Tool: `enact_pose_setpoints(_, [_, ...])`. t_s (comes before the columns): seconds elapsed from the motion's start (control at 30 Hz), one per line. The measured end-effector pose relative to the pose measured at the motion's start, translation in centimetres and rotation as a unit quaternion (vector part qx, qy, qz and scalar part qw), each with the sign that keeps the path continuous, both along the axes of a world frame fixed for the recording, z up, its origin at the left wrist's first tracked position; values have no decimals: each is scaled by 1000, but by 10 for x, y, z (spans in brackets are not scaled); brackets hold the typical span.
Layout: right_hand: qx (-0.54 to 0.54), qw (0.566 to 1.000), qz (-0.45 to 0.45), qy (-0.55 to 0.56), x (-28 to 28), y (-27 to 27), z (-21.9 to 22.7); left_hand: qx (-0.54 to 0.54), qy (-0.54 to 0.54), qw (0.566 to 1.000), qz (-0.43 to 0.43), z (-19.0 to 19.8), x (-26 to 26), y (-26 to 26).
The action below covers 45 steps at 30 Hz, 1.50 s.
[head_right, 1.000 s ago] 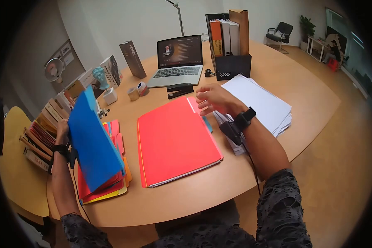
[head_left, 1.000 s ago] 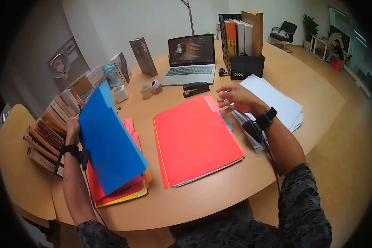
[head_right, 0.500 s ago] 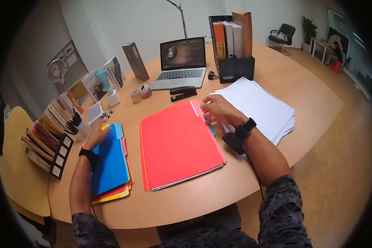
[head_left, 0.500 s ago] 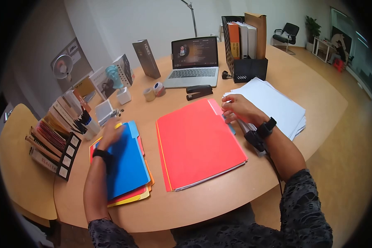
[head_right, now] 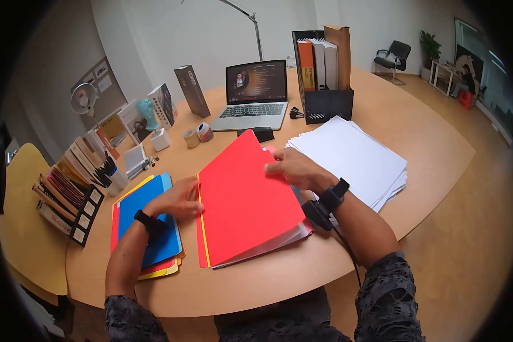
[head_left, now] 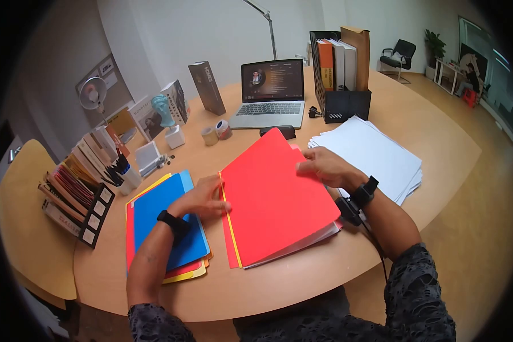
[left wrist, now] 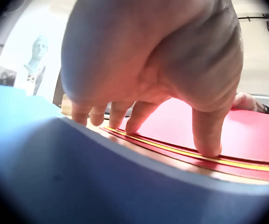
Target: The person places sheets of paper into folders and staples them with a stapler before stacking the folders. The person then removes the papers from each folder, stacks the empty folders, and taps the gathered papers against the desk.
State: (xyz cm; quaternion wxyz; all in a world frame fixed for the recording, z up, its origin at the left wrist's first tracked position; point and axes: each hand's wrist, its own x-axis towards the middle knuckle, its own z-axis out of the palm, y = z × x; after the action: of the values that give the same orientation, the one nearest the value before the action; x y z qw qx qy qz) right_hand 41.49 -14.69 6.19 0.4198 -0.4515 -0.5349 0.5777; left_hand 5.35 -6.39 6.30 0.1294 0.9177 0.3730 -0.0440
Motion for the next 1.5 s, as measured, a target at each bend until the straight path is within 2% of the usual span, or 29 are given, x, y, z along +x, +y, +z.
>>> enact_pose_setpoints(0.07, [12, 1000, 8, 20, -14, -13, 11, -81, -201, 965, 146, 9, 4, 8])
enact_pose_setpoints(0.1, [30, 1000, -1, 6, -19, -16, 14, -81, -198, 966, 146, 15, 7, 14])
enact_pose_setpoints(0.17, [45, 999, -8, -8, -24, -21, 16, -135, -323, 918, 187, 25, 15, 25])
enact_pose_setpoints(0.2, [47, 998, -25, 12, -26, -23, 17, -135, -324, 917, 189, 25, 19, 28])
enact_pose_setpoints(0.27, [53, 997, -41, 29, -25, -21, 18, -221, -393, 874, 183, 29, 31, 33])
enact_pose_setpoints(0.3, [62, 996, -59, 22, -23, -19, 14, -262, -354, 882, 170, 35, 35, 37])
enact_pose_setpoints(0.33, [70, 994, -79, 15, -22, -18, 12, -260, -356, 882, 169, 33, 38, 40])
enact_pose_setpoints(0.4, [82, 991, -100, -15, -22, -20, 7, -260, -432, 846, 175, 24, 46, 46])
enact_pose_setpoints(0.57, [102, 978, -156, -96, -20, -16, -2, -268, -496, 807, 173, 3, 47, 66])
enact_pose_setpoints(0.63, [167, 962, -192, -94, -27, -25, 7, -278, -515, 792, 173, -6, 42, 76])
enact_pose_setpoints(0.7, [154, 970, -176, -64, -24, -22, 3, -323, -587, 715, 200, -13, 38, 84])
enact_pose_setpoints(0.73, [142, 976, -162, -35, -21, -19, 0, -324, -586, 715, 200, -10, 37, 81])
enact_pose_setpoints(0.8, [115, 981, -150, -46, -8, -7, -9, -345, -642, 645, 227, -2, 35, 78])
enact_pose_setpoints(0.83, [89, 985, -136, -58, -4, -4, -11, -381, -653, 623, 200, -8, 24, 92])
enact_pose_setpoints(0.87, [88, 985, -137, -57, -4, -8, -5, -382, -652, 624, 200, -6, 21, 95])
enact_pose_setpoints(0.93, [59, 982, -172, -59, -3, -16, 6, -355, -713, 558, 232, -4, 16, 100])
enact_pose_setpoints(0.97, [63, 982, -162, -73, 1, -14, 5, -355, -713, 558, 232, -9, 4, 106])
enact_pose_setpoints(1.07, [57, 979, -180, -77, 1, -15, 5, -396, -722, 567, 2, -18, -41, 112])
enact_pose_setpoints(1.13, [61, 976, -178, -106, 2, -12, -2, -376, -721, 581, 14, -23, -50, 101])
enact_pose_setpoints(1.17, [65, 973, -178, -134, 2, -11, -4, -357, -719, 595, 24, -26, -78, 92])
enact_pose_setpoints(1.2, [66, 973, -177, -135, 0, -13, -1, -338, -717, 609, 33, 78, -51, 176])
enact_pose_setpoints(1.23, [48, 977, -150, -145, -1, -17, 3, -318, -714, 622, 43, -29, -87, 77])
enact_pose_setpoints(1.27, [30, 980, -123, -156, -2, -20, 6, -299, -711, 634, 52, -4, -87, 93])
enact_pose_setpoints(1.3, [31, 980, -123, -156, -1, -19, 4, -279, -708, 646, 62, -12, -93, 79])
enact_pose_setpoints(1.37, [18, 983, -53, -173, 2, -18, -1, -238, -699, 669, 81, -28, -103, 49])
enact_pose_setpoints(1.4, [20, 983, -52, -173, 0, -19, -1, -216, -694, 680, 91, -48, -118, 22])
enact_pose_setpoints(1.5, [67, 983, -1, -173, -4, -26, 3, -153, -677, 710, 120, -55, -133, -4])
